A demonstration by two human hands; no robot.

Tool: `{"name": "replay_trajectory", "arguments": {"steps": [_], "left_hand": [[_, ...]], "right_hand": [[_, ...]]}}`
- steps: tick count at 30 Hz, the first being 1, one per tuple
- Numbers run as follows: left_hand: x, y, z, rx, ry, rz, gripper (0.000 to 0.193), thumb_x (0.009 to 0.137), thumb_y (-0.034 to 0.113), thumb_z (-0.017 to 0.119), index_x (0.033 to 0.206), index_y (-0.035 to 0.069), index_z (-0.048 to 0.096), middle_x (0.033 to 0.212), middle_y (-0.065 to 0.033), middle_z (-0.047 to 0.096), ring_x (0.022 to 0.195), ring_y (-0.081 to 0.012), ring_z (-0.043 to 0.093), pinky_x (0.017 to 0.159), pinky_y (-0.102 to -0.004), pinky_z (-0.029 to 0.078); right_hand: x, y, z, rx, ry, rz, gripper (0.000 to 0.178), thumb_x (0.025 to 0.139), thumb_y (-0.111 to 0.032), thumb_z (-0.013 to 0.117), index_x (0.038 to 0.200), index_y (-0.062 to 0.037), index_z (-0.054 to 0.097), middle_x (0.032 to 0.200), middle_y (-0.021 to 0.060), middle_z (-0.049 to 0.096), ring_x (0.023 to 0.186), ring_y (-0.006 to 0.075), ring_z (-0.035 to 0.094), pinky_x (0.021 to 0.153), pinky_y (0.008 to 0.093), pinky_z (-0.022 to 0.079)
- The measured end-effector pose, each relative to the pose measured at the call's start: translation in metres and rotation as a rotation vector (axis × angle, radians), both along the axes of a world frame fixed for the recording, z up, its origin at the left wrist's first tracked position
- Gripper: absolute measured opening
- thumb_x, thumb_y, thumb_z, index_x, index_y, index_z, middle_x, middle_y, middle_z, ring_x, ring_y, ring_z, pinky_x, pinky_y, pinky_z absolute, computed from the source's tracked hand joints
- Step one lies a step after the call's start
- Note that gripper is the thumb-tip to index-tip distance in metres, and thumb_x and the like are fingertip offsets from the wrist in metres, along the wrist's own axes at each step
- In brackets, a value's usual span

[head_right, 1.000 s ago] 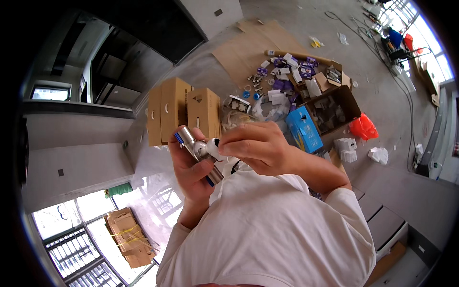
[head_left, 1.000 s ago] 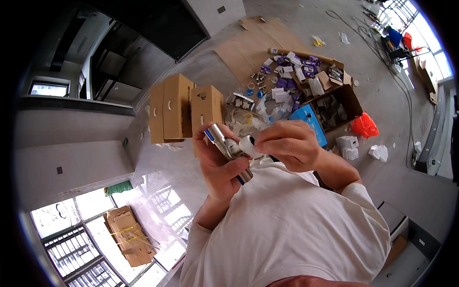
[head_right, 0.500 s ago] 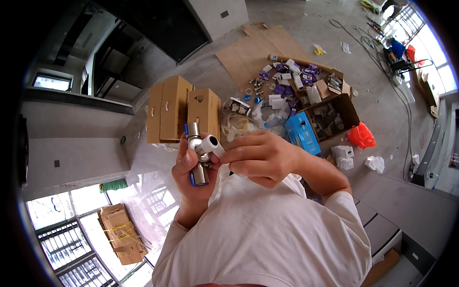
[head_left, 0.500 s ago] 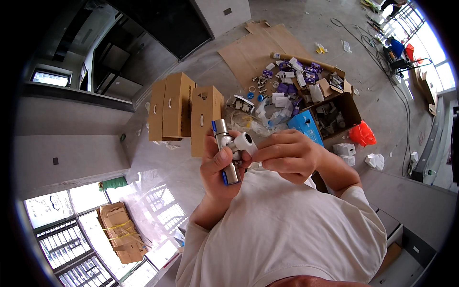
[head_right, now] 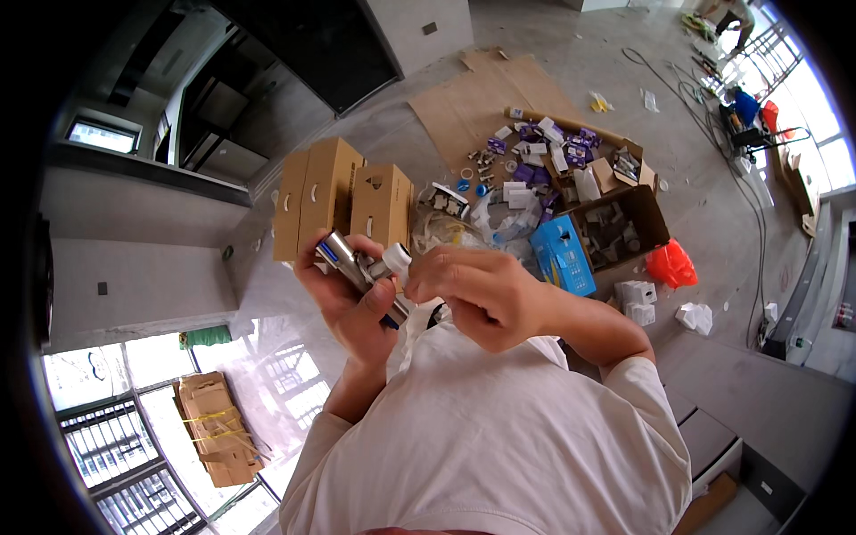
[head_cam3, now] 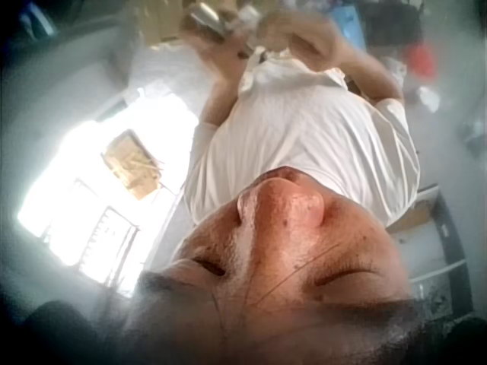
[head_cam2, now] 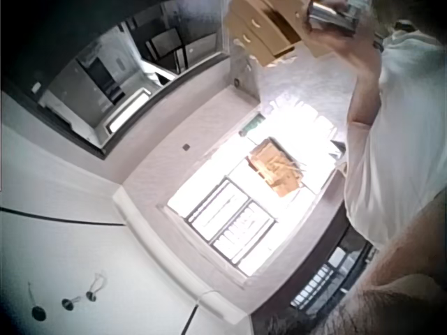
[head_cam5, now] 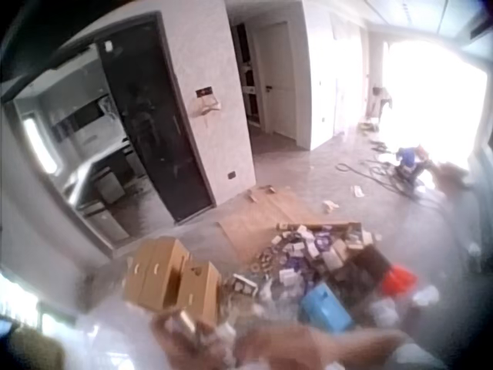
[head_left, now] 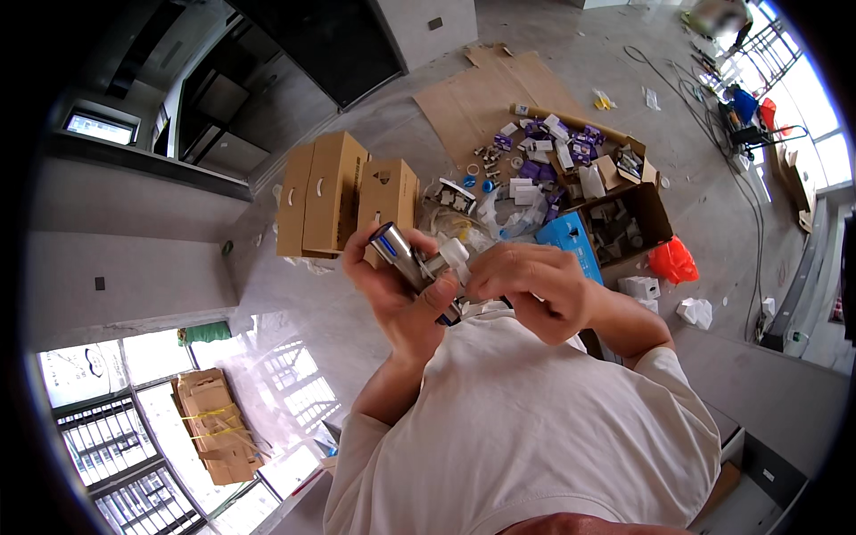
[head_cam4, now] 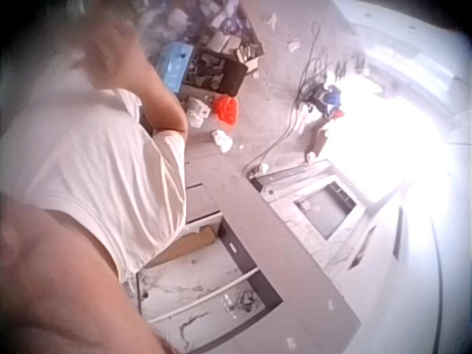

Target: The person wraps a metal pipe fitting with blue thread seal tape and then installs it onto a wall pipe outlet. They use a wrench to tighten the fitting securely.

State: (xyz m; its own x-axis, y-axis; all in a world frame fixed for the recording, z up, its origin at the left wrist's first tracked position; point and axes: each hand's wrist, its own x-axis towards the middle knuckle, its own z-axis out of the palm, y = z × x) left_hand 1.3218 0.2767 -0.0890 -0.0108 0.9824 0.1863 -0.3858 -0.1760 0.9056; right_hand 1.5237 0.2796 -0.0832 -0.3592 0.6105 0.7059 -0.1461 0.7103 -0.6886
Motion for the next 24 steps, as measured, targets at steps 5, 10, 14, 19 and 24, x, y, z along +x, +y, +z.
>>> {"name": "replay_trajectory", "arguments": {"steps": [5, 10, 14, 19, 24], "left_hand": [[-0.01, 0.003, 0.002, 0.13, 0.085, -0.059, 0.097, 0.077, 0.011, 0.09, 0.155, 0.011, 0.033, 0.113, -0.0117, 0.06, 0.095, -0.0153, 0.058, 0.082, -0.027, 0.05], [-0.023, 0.008, -0.003, 0.229, 0.302, -0.076, 0.103, 0.069, 0.009, 0.095, 0.152, 0.004, 0.034, 0.115, -0.0083, 0.053, 0.101, -0.016, 0.053, 0.087, -0.0297, 0.047], [-0.028, 0.005, -0.002, 0.273, 0.394, -0.148, 0.1, 0.068, 0.0, 0.091, 0.15, 0.004, 0.035, 0.117, -0.0074, 0.05, 0.102, -0.0156, 0.051, 0.088, -0.0308, 0.047], [-0.024, -0.006, -0.006, 0.213, 0.417, -0.169, 0.086, 0.069, -0.005, 0.087, 0.14, 0.006, 0.038, 0.112, -0.0073, 0.051, 0.095, -0.0144, 0.052, 0.082, -0.0286, 0.047], [-0.022, -0.012, -0.002, 0.164, 0.388, -0.136, 0.073, 0.072, -0.008, 0.082, 0.129, 0.008, 0.04, 0.103, -0.0065, 0.054, 0.089, -0.013, 0.053, 0.078, -0.0277, 0.047]], "right_hand": [[0.006, -0.003, 0.005, -0.235, -0.007, 0.069, 0.038, 0.084, 0.017, 0.044, 0.115, 0.0077, 0.064, 0.109, 0.0228, 0.073, 0.103, 0.037, 0.073, 0.092, 0.0433, 0.057], [0.005, -0.012, 0.016, -0.509, 0.03, 0.157, 0.039, 0.087, 0.015, 0.043, 0.12, 0.0084, 0.062, 0.119, 0.0228, 0.073, 0.113, 0.0326, 0.072, 0.099, 0.0412, 0.055], [0.003, -0.015, 0.019, -0.588, 0.069, 0.201, 0.044, 0.088, 0.015, 0.042, 0.128, 0.0098, 0.06, 0.127, 0.0221, 0.07, 0.12, 0.0308, 0.07, 0.105, 0.041, 0.053], [0.0, -0.016, 0.021, -0.58, 0.039, 0.165, 0.047, 0.089, 0.014, 0.041, 0.133, 0.0103, 0.058, 0.134, 0.023, 0.066, 0.125, 0.0309, 0.067, 0.108, 0.0423, 0.053], [-0.006, -0.016, 0.013, -0.434, -0.084, -0.079, 0.046, 0.089, 0.013, 0.057, 0.134, 0.0048, 0.059, 0.134, 0.0227, 0.065, 0.124, 0.0344, 0.067, 0.106, 0.0436, 0.053]]}}
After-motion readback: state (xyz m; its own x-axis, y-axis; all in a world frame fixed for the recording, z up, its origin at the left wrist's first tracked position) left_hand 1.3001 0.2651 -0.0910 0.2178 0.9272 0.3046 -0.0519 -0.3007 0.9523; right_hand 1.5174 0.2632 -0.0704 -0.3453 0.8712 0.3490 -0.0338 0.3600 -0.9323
